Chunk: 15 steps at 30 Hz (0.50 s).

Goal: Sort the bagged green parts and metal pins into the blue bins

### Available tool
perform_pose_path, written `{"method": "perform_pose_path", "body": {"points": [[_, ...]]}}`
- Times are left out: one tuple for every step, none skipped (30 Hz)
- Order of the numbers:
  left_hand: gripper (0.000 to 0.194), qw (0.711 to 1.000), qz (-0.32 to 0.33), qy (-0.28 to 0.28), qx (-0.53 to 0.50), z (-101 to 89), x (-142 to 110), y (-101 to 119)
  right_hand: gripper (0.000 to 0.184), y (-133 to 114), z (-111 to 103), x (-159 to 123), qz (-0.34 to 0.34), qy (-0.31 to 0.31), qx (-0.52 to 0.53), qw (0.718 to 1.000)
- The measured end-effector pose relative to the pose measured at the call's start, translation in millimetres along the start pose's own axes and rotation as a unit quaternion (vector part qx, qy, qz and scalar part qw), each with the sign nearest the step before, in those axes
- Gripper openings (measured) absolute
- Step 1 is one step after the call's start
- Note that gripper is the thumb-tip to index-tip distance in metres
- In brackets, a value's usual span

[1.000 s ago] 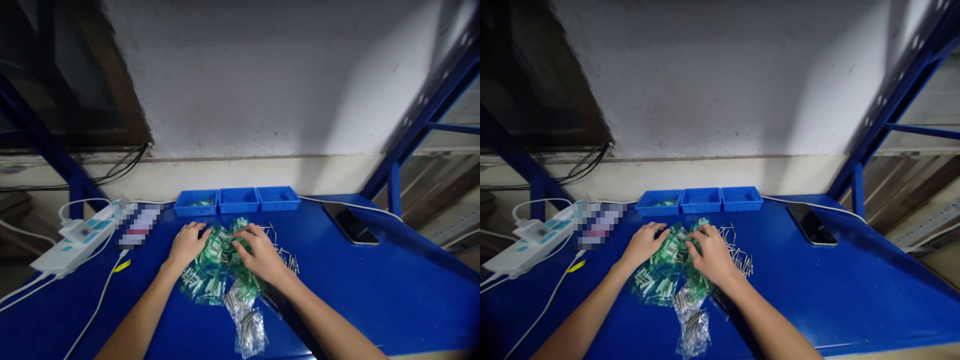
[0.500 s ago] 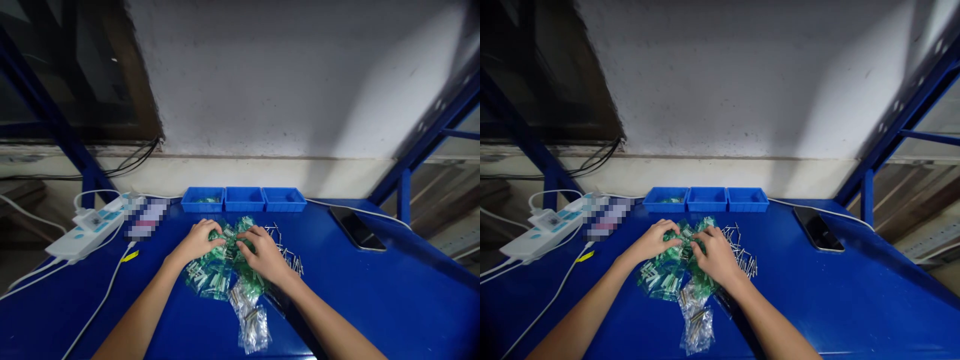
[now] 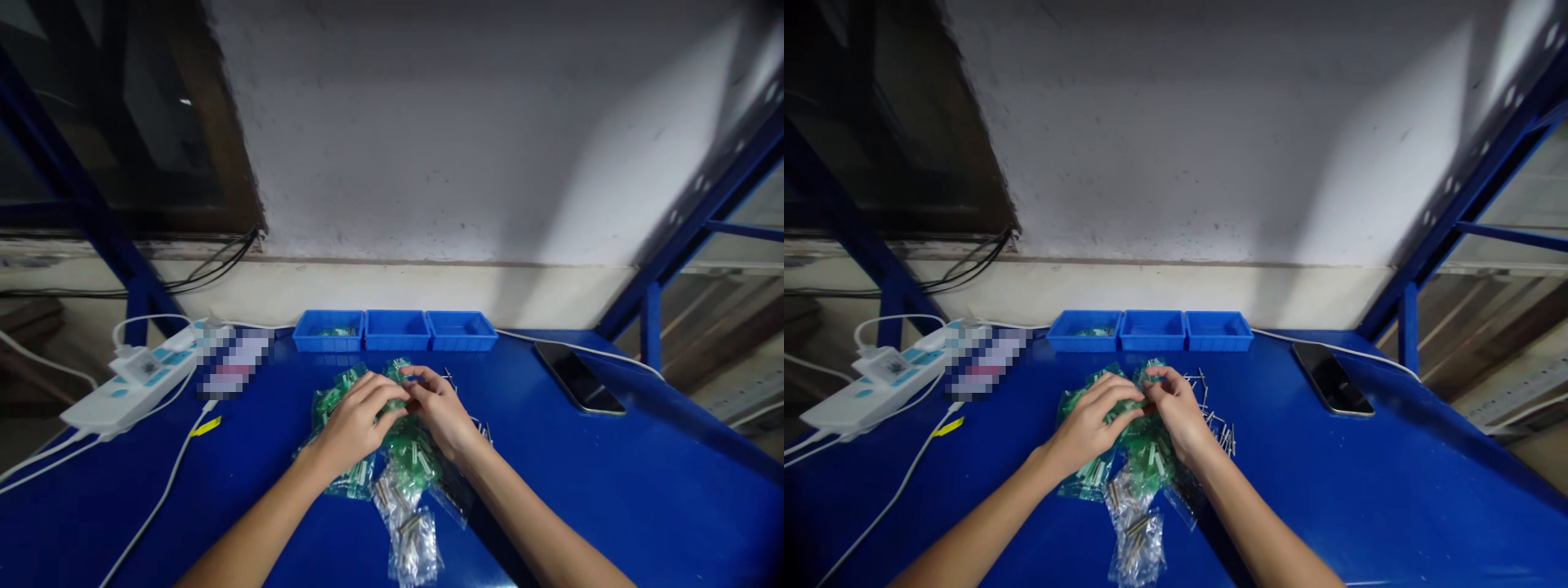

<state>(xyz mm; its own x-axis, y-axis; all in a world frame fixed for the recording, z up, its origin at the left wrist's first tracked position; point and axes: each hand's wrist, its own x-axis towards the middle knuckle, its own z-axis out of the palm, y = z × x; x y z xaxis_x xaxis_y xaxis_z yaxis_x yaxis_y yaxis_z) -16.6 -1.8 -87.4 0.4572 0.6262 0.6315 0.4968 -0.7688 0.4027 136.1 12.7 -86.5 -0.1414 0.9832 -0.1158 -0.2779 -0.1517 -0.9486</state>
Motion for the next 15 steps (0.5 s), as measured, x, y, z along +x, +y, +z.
{"method": "perform_pose_path", "body": {"points": [[0.014,1.000,-0.002,-0.007,0.006,-0.2,0,1,0.042,1,-1,1,-0.005,0.012,0.009,1.000],[0.015,1.000,-0.008,-0.010,0.010,-0.9,0,2,0.044,2,-2,2,-0.016,0.027,0.016,0.999],[0.015,1.000,-0.018,-0.008,0.012,-2.0,1,2,0.046,3,-4,4,-0.031,0.044,0.017,0.998],[0.012,0.999,-0.034,-0.002,0.013,-3.1,2,2,0.046,4,-6,5,-0.047,0.062,0.014,0.997],[0.010,0.998,-0.056,0.005,0.011,-4.1,3,1,0.045,4,-7,7,-0.063,0.076,0.005,0.995],[0.011,0.997,-0.082,0.007,0.004,-4.8,3,0,0.042,5,-9,8,-0.077,0.083,-0.009,0.994],[0.014,0.994,-0.112,0.004,-0.008,-4.9,4,-1,0.039,5,-10,9,-0.089,0.084,-0.027,0.992],[0.018,0.989,-0.143,-0.004,-0.026,-4.5,4,-3,0.035,5,-11,10,-0.100,0.080,-0.046,0.991],[0.023,0.983,-0.175,-0.015,-0.049,-3.4,4,-4,0.032,5,-12,10,-0.112,0.071,-0.069,0.989],[0.028,0.975,-0.209,-0.023,-0.078,-1.8,4,-6,0.029,5,-12,9,-0.131,0.062,-0.095,0.985],[0.034,0.963,-0.244,-0.027,-0.112,0.2,4,-8,0.026,4,-11,7,-0.156,0.054,-0.126,0.978],[0.040,0.948,-0.278,-0.027,-0.149,2.5,3,-11,0.023,4,-10,5,-0.188,0.052,-0.160,0.968],[0.046,0.931,-0.311,-0.024,-0.188,4.7,3,-13,0.019,3,-9,2,-0.226,0.050,-0.196,0.953],[0.052,0.912,-0.341,-0.020,-0.225,6.6,3,-14,0.015,3,-7,-1,-0.264,0.047,-0.232,0.935],[0.056,0.892,-0.367,-0.015,-0.262,8.2,2,-16,0.014,3,-5,-4,-0.298,0.045,-0.265,0.916]]}}
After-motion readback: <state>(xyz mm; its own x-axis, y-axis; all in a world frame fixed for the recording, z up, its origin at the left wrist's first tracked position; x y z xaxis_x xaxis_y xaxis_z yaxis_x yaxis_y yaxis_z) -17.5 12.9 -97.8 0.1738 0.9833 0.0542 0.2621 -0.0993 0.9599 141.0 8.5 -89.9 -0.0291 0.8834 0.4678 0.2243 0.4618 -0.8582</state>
